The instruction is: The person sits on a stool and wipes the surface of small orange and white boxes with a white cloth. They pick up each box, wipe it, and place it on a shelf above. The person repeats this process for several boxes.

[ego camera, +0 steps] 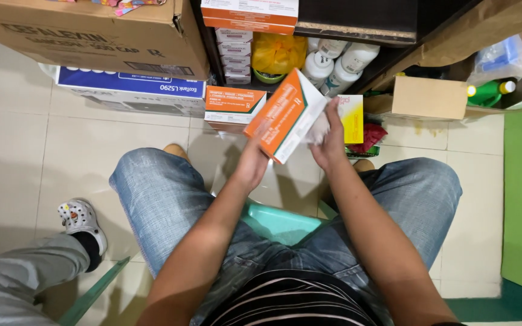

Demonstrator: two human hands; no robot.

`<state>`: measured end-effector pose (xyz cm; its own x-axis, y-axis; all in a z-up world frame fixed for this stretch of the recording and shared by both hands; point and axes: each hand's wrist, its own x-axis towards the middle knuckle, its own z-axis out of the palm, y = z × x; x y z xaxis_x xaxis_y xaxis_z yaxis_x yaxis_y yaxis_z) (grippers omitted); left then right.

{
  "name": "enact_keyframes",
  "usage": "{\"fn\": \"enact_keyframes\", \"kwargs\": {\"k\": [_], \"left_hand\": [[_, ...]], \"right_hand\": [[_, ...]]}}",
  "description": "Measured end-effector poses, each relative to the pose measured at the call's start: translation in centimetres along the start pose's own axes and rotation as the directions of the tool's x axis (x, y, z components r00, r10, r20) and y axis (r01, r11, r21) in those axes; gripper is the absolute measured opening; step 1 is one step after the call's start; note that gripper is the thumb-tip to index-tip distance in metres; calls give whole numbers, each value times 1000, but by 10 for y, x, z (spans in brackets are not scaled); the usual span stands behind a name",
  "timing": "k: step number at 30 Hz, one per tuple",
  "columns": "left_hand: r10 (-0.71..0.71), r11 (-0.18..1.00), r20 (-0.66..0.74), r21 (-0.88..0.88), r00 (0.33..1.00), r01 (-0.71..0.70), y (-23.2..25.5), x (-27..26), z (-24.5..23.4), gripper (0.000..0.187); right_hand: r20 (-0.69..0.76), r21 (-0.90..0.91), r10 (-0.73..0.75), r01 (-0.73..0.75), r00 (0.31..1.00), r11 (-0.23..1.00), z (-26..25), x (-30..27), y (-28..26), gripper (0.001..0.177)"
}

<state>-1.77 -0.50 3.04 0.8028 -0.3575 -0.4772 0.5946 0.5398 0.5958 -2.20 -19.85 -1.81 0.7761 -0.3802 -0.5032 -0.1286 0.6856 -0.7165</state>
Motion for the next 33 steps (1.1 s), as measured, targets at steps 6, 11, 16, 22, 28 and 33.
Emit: {"fn": "enact_keyframes", "kwargs": {"k": [6, 11, 16, 22, 28, 33], "left_hand": [[248, 906, -49, 365, 967, -214, -12, 14, -14, 91], [465, 645, 22, 676, 885, -356, 10, 7, -4, 96], [217, 596, 8, 791, 976, -139, 7, 16, -2, 72], [313, 869, 303, 292, 900, -400, -65, 86, -83, 84], [-198, 973, 8, 120, 980, 196, -64, 61, -67, 94], [-294, 951, 195, -36, 936, 306, -34, 34, -29, 93]], "right_hand": [[-74, -24, -141, 140, 987, 990, 6, -5, 9, 54], [-73, -375, -256, 211, 964, 903, 30, -32, -5, 48], [308, -535, -515, 593, 800, 601, -2, -16, 88, 53], [831, -372, -370, 910, 415, 184, 91, -133, 30, 63], [769, -254, -585, 963, 257, 90, 93, -58, 8, 30], [555, -578, -574, 776, 602, 254, 104, -86, -4, 53]]}}
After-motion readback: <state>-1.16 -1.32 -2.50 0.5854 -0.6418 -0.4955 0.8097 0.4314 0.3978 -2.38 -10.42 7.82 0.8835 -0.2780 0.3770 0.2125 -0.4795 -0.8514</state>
